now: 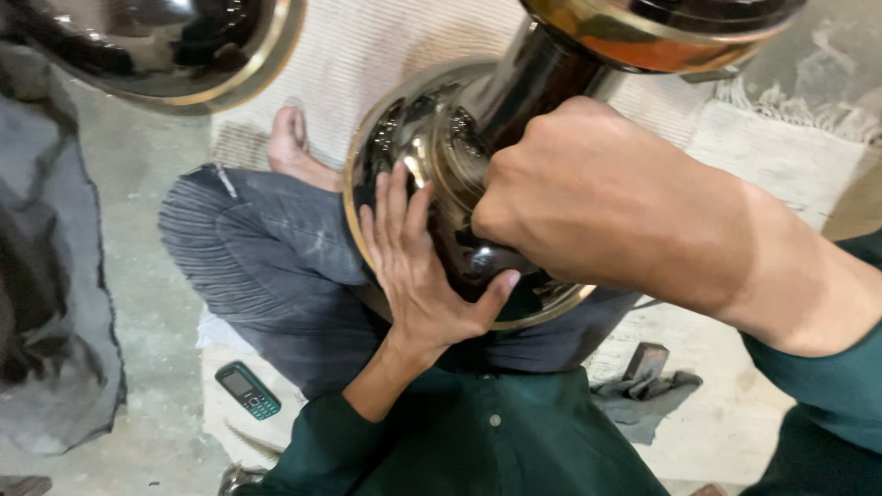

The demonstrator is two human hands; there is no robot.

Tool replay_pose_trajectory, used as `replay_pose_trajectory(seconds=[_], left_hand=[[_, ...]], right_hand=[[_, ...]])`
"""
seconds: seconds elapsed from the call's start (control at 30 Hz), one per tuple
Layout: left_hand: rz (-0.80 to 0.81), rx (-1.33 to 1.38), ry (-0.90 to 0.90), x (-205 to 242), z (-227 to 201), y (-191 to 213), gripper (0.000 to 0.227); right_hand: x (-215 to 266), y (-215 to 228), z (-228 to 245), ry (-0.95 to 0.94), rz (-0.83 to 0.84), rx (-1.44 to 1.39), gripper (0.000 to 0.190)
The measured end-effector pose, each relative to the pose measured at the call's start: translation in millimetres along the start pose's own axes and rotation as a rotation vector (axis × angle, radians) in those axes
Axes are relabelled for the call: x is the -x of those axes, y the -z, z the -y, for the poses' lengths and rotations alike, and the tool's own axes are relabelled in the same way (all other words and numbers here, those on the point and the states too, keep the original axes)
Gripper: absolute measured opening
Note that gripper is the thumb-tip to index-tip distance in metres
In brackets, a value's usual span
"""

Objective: The person sits on the floor and uses a small tool to scrape or polish the surface of a large, shiny metal object. They rotate the object and work on different sections, occasionally switching tools.

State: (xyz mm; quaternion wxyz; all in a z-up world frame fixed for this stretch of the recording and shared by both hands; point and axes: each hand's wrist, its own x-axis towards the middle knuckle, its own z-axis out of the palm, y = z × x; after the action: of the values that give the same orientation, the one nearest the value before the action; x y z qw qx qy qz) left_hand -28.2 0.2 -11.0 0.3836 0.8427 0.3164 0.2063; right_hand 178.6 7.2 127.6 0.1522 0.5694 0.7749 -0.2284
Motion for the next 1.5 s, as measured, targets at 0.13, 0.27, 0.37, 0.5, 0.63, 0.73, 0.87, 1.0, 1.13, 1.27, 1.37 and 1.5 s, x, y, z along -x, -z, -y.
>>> replay_pose_trajectory(seconds=[0.13, 0.27, 0.37, 0.5, 0.63, 0.73, 0.87, 1.0, 1.13, 1.27, 1.37, 1.5], left_hand=[[0.001, 0.021, 0.007, -0.4, 1.5, 0.2, 0.108], [-0.001, 0.035, 0.009, 0.8, 3.1, 0.4, 0.108], [0.002, 0.034, 0.010, 0.9, 4.0, 0.5, 0.109], [0.010, 0.043, 0.015, 0.8, 4.8, 0.2, 0.109], [0.006, 0.040, 0.015, 1.0, 5.0, 0.1, 0.110], [0.002, 0.039, 0.010, 0.2, 4.5, -0.3, 0.109], [-0.004, 0.031, 0.011, -0.3, 4.1, -0.3, 0.109], [0.000, 0.027, 0.006, -1.1, 4.1, 0.4, 0.110], [-0.003, 0.030, 0.001, -0.9, 3.4, 1.7, 0.110], [-0.023, 0.044, -0.012, 2.2, 4.5, 0.6, 0.110], [-0.052, 0.220, 0.025, 4.9, 9.0, 2.6, 0.103], [-0.205, 0.667, 0.097, -5.3, 30.5, 13.8, 0.084]], right_hand=[[-4.8, 2.1, -0.2, 0.018, 0.034, 0.011, 0.017], [-6.5, 0.0, -2.5, 0.029, -0.024, -0.014, 0.008], [-7.0, -1.4, -4.1, 0.043, -0.056, -0.022, 0.005], [-8.5, -1.6, -4.5, 0.052, -0.057, -0.031, 0.004], [-10.5, -1.4, -3.5, 0.014, -0.046, -0.064, 0.002], [-10.4, -0.1, -5.1, 0.013, -0.042, -0.038, 0.002], [-11.6, 2.1, -6.9, -0.048, 0.062, -0.064, 0.005], [-9.3, 3.0, -5.7, -0.102, 0.118, -0.028, 0.007], [-9.2, 3.1, -4.5, -0.068, 0.049, -0.027, 0.005], [-6.0, 3.0, -3.2, -0.080, 0.104, -0.001, 0.004], [0.3, -0.2, 0.1, -0.092, 0.151, 0.009, 0.004], [43.4, -15.3, 10.3, -0.052, -0.376, -0.323, 0.045]])
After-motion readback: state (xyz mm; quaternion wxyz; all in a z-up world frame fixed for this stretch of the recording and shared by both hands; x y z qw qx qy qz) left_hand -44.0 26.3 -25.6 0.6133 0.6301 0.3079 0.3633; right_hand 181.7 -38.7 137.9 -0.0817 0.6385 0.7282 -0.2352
